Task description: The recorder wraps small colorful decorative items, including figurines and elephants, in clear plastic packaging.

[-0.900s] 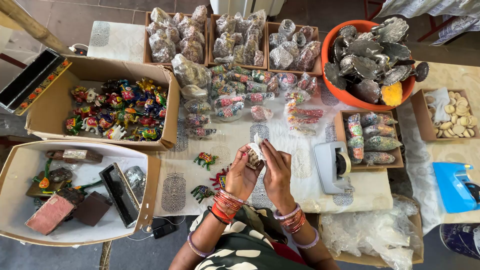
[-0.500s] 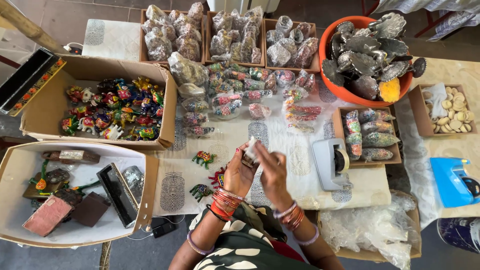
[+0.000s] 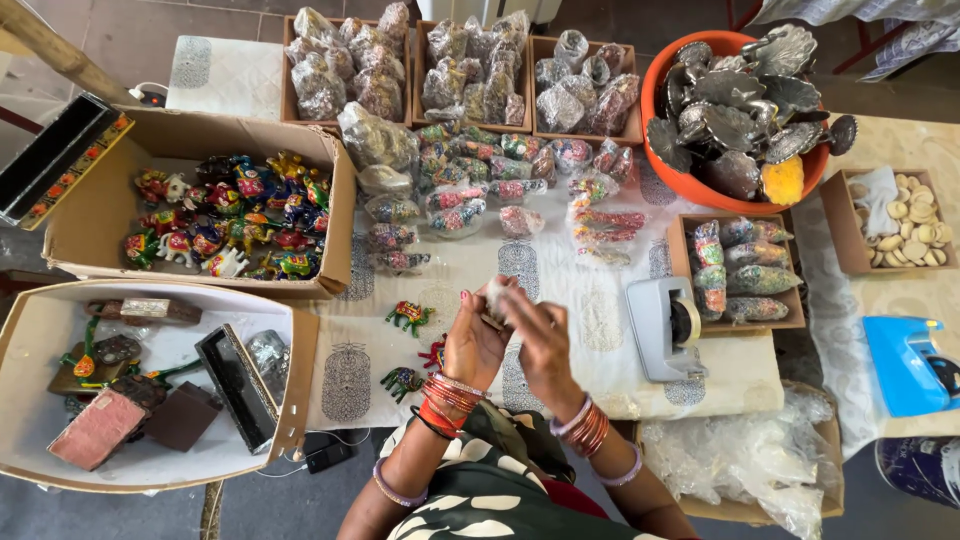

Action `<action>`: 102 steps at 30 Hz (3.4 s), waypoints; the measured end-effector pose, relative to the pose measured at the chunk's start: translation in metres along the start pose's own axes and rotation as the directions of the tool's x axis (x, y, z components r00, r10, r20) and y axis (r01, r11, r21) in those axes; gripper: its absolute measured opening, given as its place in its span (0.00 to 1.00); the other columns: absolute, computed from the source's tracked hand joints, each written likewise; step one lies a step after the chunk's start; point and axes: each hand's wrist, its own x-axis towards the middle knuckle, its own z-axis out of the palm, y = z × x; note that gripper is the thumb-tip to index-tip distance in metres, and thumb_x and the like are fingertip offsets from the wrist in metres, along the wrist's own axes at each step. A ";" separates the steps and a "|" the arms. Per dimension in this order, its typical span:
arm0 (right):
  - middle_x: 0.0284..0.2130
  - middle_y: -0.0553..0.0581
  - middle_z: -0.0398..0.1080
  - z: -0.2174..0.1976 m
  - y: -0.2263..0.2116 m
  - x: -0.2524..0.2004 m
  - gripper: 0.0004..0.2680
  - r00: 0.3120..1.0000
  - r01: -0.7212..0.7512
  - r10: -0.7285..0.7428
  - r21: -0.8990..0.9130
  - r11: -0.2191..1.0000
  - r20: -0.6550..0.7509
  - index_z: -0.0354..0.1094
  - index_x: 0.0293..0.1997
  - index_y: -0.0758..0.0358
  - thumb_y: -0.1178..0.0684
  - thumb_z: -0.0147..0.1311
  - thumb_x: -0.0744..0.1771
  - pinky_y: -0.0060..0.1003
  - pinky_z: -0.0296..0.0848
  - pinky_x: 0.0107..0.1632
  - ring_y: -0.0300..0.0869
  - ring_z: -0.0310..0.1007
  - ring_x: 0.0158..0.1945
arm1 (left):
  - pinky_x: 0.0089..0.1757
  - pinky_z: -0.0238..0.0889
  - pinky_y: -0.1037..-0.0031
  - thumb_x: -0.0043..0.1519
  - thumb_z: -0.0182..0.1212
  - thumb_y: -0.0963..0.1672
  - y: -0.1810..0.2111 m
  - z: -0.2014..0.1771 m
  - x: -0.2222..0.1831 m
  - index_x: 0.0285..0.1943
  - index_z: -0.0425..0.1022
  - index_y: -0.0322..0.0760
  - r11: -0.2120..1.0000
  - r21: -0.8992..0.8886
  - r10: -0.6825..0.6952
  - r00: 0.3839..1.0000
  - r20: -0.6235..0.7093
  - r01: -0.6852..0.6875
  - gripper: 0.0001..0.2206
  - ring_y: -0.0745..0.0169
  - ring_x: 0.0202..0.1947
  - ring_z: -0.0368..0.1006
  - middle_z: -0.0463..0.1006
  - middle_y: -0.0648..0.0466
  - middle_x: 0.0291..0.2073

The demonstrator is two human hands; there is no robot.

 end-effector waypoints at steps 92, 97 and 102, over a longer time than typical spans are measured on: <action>0.64 0.67 0.64 0.039 0.086 -0.136 0.20 0.867 -0.499 0.498 0.041 0.866 0.021 0.59 0.70 0.61 0.61 0.52 0.67 0.51 0.59 0.65 0.57 0.63 0.65 | 0.45 0.73 0.58 0.61 0.59 0.37 -0.034 -0.191 0.028 0.65 0.65 0.37 0.977 0.140 -0.073 0.874 -0.481 0.158 0.22 0.49 0.46 0.75 0.76 0.46 0.48; 0.63 0.66 0.67 0.036 0.082 -0.179 0.17 0.802 -0.590 0.591 0.039 0.806 -0.083 0.65 0.64 0.60 0.62 0.53 0.67 0.50 0.62 0.64 0.58 0.66 0.62 | 0.45 0.73 0.59 0.55 0.58 0.33 -0.047 -0.206 0.046 0.65 0.62 0.40 0.919 0.269 -0.150 0.887 -0.436 0.288 0.27 0.47 0.47 0.78 0.78 0.43 0.49; 0.57 0.65 0.72 0.005 0.066 -0.232 0.14 0.642 -0.734 0.738 0.113 0.670 -0.211 0.71 0.58 0.60 0.65 0.53 0.66 0.48 0.70 0.58 0.57 0.72 0.56 | 0.42 0.75 0.67 0.54 0.62 0.30 -0.080 -0.319 0.087 0.61 0.68 0.33 0.621 0.745 0.015 0.947 -0.321 0.243 0.25 0.57 0.43 0.77 0.78 0.44 0.47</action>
